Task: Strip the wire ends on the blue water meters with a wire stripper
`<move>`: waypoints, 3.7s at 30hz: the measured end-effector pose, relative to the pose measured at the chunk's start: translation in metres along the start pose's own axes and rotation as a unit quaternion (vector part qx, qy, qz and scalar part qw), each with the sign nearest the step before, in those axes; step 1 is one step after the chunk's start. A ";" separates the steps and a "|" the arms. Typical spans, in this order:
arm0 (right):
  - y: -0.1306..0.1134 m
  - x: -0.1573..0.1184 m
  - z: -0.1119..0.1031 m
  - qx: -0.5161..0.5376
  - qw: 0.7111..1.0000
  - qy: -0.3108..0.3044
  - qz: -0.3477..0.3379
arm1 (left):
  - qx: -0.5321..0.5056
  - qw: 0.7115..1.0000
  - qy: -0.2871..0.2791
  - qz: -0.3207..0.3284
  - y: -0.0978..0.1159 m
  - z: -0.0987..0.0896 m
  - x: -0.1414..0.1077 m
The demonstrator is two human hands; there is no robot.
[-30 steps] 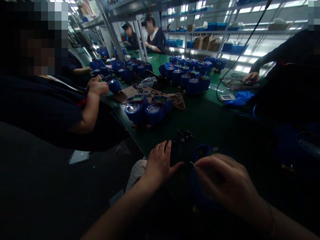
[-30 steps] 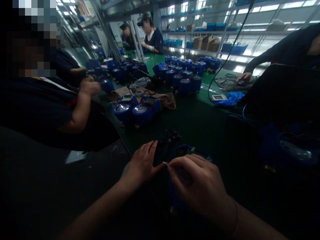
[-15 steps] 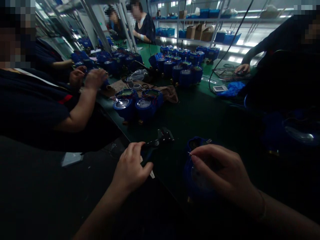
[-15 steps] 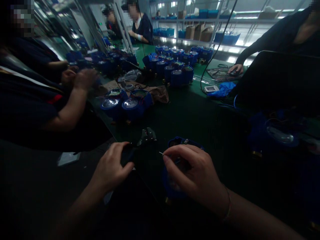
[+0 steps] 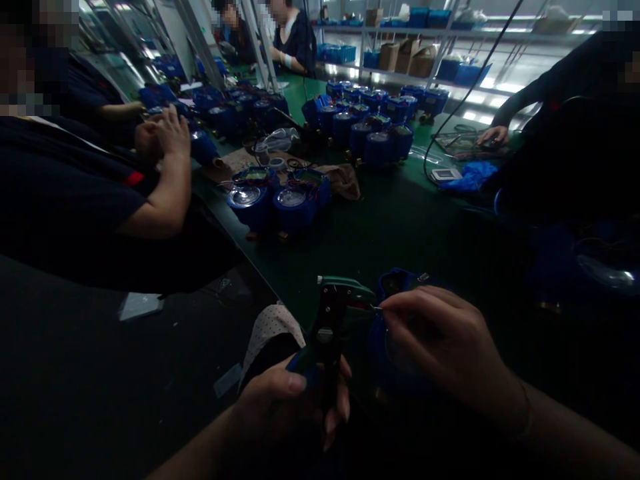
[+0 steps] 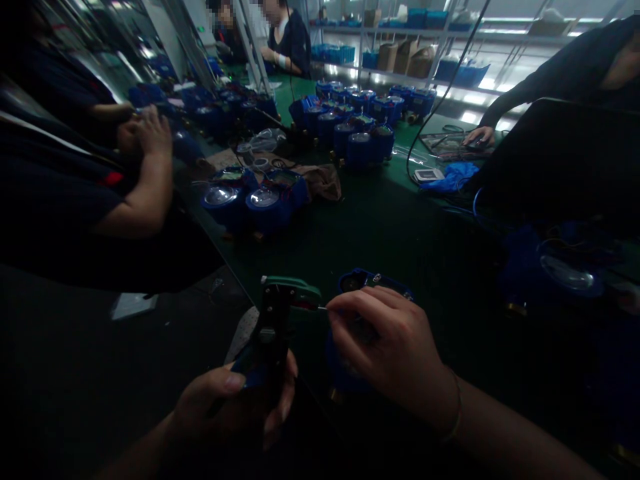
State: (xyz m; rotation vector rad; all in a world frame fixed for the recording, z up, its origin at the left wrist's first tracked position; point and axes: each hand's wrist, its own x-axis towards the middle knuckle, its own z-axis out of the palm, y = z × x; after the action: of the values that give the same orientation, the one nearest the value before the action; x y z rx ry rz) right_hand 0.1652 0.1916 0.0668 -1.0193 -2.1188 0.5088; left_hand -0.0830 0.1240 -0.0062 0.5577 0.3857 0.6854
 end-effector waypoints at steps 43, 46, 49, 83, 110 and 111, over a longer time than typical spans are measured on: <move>-0.003 -0.007 -0.017 -0.037 0.999 -0.031 0.002 | -0.077 0.994 0.034 0.064 -0.012 -0.002 -0.004; -0.006 -0.009 -0.036 -0.074 0.996 -0.047 0.017 | -0.100 0.989 0.063 0.094 -0.012 -0.006 -0.006; -0.004 -0.008 -0.050 -0.105 0.991 -0.083 0.021 | -0.105 0.984 0.085 0.113 -0.009 -0.009 -0.006; 0.007 -0.001 -0.033 -0.013 0.993 -0.098 0.069 | -0.042 0.999 -0.001 -0.010 0.002 0.021 0.016; 0.017 -0.004 -0.034 -0.026 0.996 -0.082 0.037 | -0.038 0.999 0.001 -0.038 -0.002 0.019 0.020; 0.018 -0.005 -0.034 -0.023 0.995 -0.084 0.038 | -0.037 0.999 0.006 -0.037 -0.002 0.019 0.021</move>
State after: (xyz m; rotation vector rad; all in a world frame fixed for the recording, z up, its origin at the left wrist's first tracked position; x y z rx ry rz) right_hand 0.2013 0.2000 0.0764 -1.1221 -2.2545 0.6030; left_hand -0.0577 0.1300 0.0049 0.4682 0.3889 0.6297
